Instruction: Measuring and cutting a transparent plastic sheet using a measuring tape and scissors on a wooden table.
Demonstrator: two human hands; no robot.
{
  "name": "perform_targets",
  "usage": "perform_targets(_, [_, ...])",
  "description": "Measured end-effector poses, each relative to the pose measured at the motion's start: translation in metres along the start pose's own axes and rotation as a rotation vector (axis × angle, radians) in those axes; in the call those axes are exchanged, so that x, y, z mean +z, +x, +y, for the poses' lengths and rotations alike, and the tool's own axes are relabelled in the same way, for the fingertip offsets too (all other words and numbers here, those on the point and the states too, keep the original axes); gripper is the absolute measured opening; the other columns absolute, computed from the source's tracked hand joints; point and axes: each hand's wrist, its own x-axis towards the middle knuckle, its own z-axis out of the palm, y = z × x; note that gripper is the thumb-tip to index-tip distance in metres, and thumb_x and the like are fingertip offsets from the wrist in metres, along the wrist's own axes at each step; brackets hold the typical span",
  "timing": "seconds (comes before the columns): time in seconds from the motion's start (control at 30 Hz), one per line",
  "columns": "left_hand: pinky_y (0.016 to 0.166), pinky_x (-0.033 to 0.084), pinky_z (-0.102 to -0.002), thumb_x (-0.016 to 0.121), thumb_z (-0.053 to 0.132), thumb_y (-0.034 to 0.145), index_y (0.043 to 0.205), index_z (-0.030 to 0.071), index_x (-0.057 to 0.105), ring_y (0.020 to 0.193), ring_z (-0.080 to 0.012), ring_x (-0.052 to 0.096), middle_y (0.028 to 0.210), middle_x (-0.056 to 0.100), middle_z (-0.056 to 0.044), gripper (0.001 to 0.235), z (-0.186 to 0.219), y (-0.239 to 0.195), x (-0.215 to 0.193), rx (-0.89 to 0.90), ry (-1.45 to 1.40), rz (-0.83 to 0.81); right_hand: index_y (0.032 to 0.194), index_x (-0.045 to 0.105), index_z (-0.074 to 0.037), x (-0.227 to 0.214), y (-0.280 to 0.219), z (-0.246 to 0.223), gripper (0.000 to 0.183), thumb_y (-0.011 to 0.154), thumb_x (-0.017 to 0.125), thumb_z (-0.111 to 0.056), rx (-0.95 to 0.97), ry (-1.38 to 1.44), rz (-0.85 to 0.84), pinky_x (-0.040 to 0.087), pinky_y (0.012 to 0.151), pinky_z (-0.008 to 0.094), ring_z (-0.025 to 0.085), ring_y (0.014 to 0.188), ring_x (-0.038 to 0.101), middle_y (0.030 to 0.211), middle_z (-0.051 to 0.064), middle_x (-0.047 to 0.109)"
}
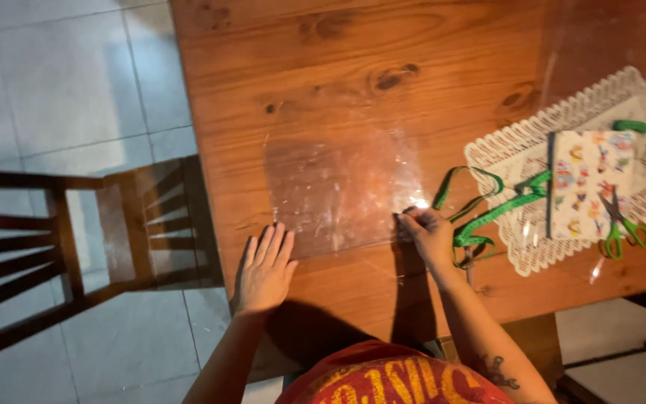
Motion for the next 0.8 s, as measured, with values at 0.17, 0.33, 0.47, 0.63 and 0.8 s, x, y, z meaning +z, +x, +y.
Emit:
perform_targets(0.17, [0.128,0.011,-0.048,0.044,0.035,0.106,0.161,0.022,0.035,0.156,-0.0223,0.023,0.171,0.026,-0.002,0.057,0.003,-0.001,0.004,-0.04,-0.005,-0.057,0.094,0.068,0.004,-0.014,0.007,-0.015,0.031,0.087,0.086,-0.019,0.065,-0.099,0.068,0.056,0.044,0.026,0.02,0.053,0.07,0.07,0.022,0.071])
perform_targets(0.33, [0.128,0.013,-0.051,0.043,0.033,0.105,0.16,0.027,0.036,0.156,-0.0213,0.024,0.171,0.026,0.002,0.056,0.01,-0.003,0.003,-0.123,0.029,-0.048,0.097,0.079,-0.018,-0.017,-0.009,-0.035,0.047,0.082,0.08,-0.062,0.074,-0.795,0.063,0.062,0.075,0.047,0.037,0.088,0.076,0.085,0.013,0.078])
perform_targets(0.47, [0.127,0.012,-0.054,0.04,0.033,0.105,0.161,0.028,0.035,0.157,-0.0219,0.022,0.172,0.025,0.003,0.056,0.019,0.003,-0.007,-0.135,0.034,-0.072,0.097,0.077,-0.017,-0.022,-0.008,-0.027,0.047,0.084,0.075,-0.062,0.054,-0.885,0.055,0.061,0.079,0.049,0.039,0.091,0.076,0.087,0.013,0.079])
perform_targets(0.63, [0.127,0.016,-0.055,0.052,0.029,0.093,0.126,0.007,0.069,0.15,-0.0318,0.04,0.151,0.058,-0.012,0.044,0.058,0.042,-0.032,-0.22,0.066,-0.022,0.086,0.067,-0.016,-0.029,-0.003,0.024,0.041,0.087,0.077,-0.056,-0.193,-0.841,0.101,0.042,0.045,0.046,0.034,0.056,0.066,0.062,0.011,0.068])
perform_targets(0.8, [0.117,0.033,-0.052,0.064,0.028,0.094,0.14,0.016,0.061,0.144,-0.0313,0.046,0.151,0.054,-0.01,0.048,0.126,0.1,0.017,0.186,-0.152,0.011,0.1,0.072,-0.026,-0.027,-0.023,0.028,0.015,0.092,0.074,-0.039,-0.593,-0.904,0.246,0.057,0.067,0.031,0.017,0.082,0.073,0.088,-0.004,0.071])
